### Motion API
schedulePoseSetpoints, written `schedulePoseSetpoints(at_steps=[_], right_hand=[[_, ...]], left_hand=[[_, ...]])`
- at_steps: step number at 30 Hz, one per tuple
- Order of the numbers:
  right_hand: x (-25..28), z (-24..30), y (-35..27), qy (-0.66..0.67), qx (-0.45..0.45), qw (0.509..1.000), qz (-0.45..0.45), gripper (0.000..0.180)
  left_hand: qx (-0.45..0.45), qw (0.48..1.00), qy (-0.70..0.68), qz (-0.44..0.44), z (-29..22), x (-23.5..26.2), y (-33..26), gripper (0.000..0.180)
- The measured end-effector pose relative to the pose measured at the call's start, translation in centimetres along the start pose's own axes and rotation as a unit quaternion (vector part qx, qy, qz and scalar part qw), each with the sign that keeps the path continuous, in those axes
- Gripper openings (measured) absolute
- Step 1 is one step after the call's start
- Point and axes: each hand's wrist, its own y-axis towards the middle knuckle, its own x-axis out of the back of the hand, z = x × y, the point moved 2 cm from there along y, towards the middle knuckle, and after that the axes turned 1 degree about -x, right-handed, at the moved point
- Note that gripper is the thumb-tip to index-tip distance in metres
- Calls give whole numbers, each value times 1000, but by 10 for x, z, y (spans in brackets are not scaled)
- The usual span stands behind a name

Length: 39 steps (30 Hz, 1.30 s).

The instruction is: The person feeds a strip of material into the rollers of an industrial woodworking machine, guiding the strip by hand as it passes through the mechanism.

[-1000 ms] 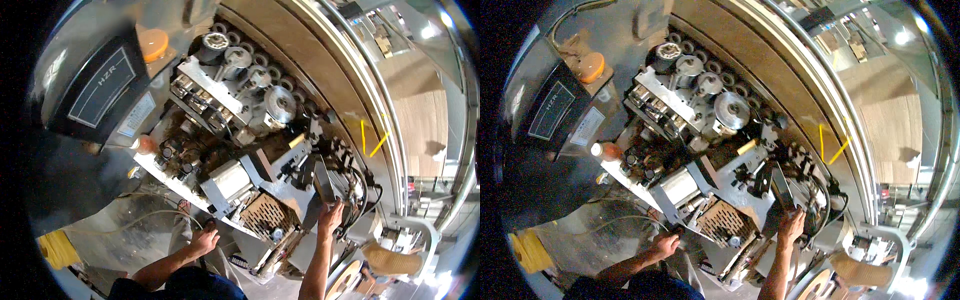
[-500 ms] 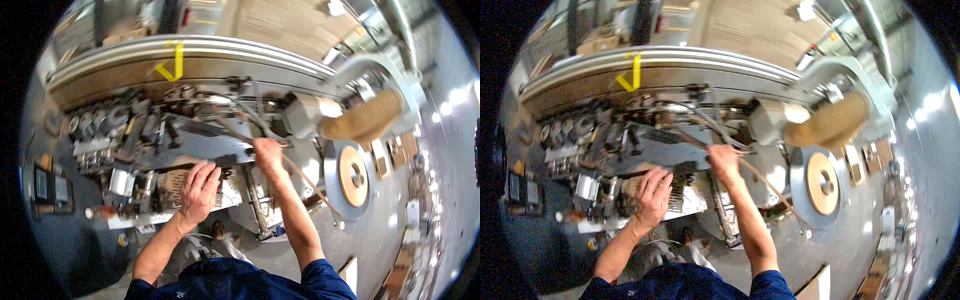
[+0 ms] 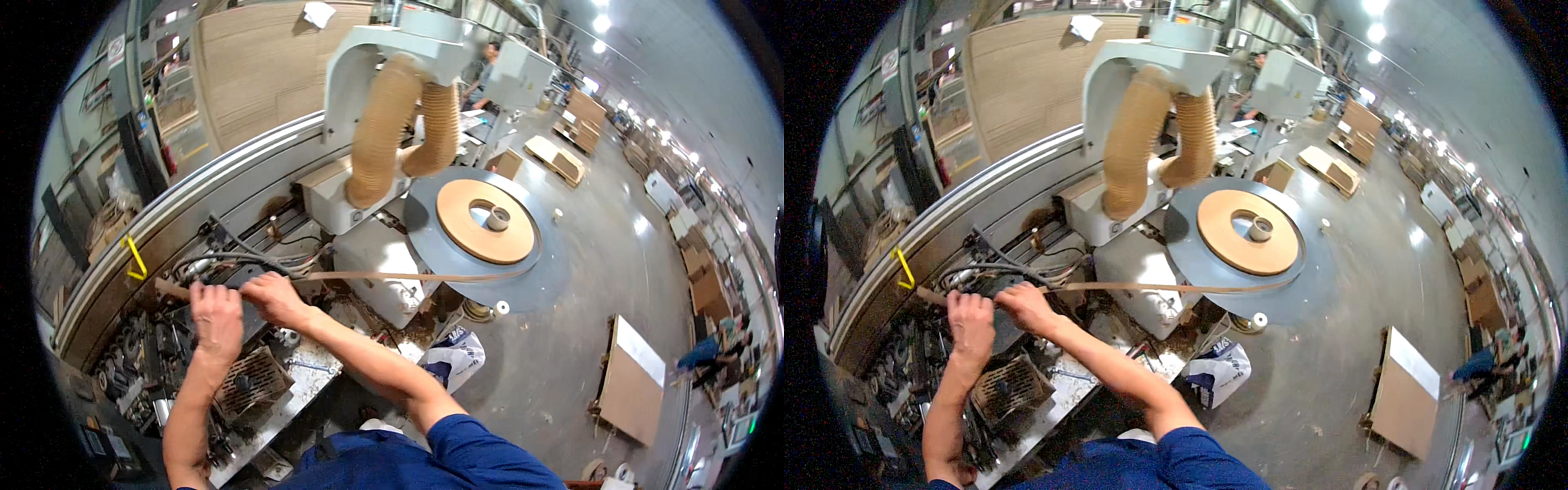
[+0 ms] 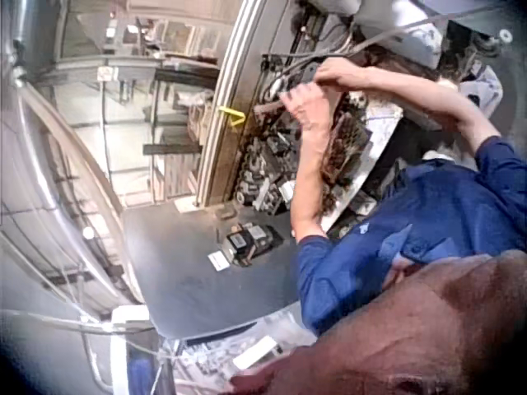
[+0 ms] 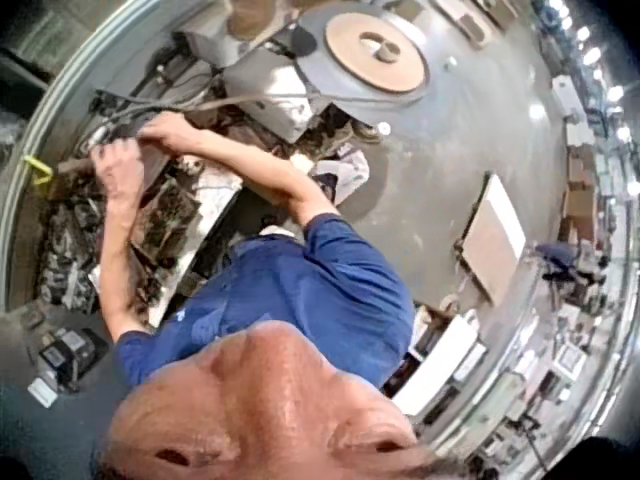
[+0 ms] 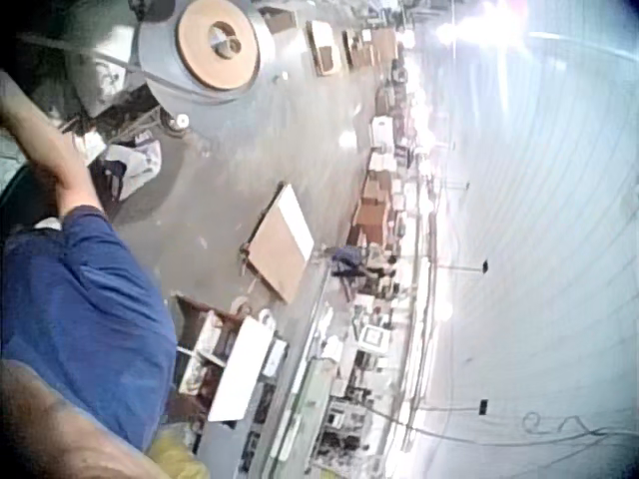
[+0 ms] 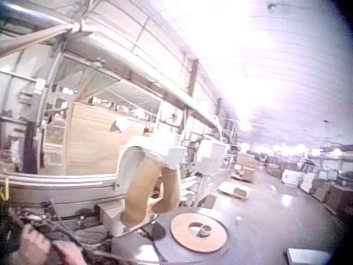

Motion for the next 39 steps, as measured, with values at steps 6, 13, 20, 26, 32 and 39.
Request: schedulePoseSetpoints(at_steps=[6, 13, 20, 26, 32, 39], right_hand=[[4, 1, 34, -101, 49, 994, -13, 18], [69, 46, 12, -71, 44, 996, -8, 18], [115, 51, -53, -45, -68, 996, 29, 19], [122, 32, -93, -110, -67, 988, -84, 26], [81, -6, -47, -106, -131, 974, -150, 19], [111, 3, 7, -34, -66, 973, -218, 13]], left_hand=[[63, 996, -17, -52, 36, 13, 4, 9], [104, 988, -55, -103, 56, 54, -7, 7], [67, 984, -149, -74, 37, 34, -6, 9], [-12, 973, -198, -116, 29, 43, -7, 10], [-21, 965, -250, -78, 27, 82, 0, 5], [59, 984, -127, -113, 57, 97, -21, 20]])
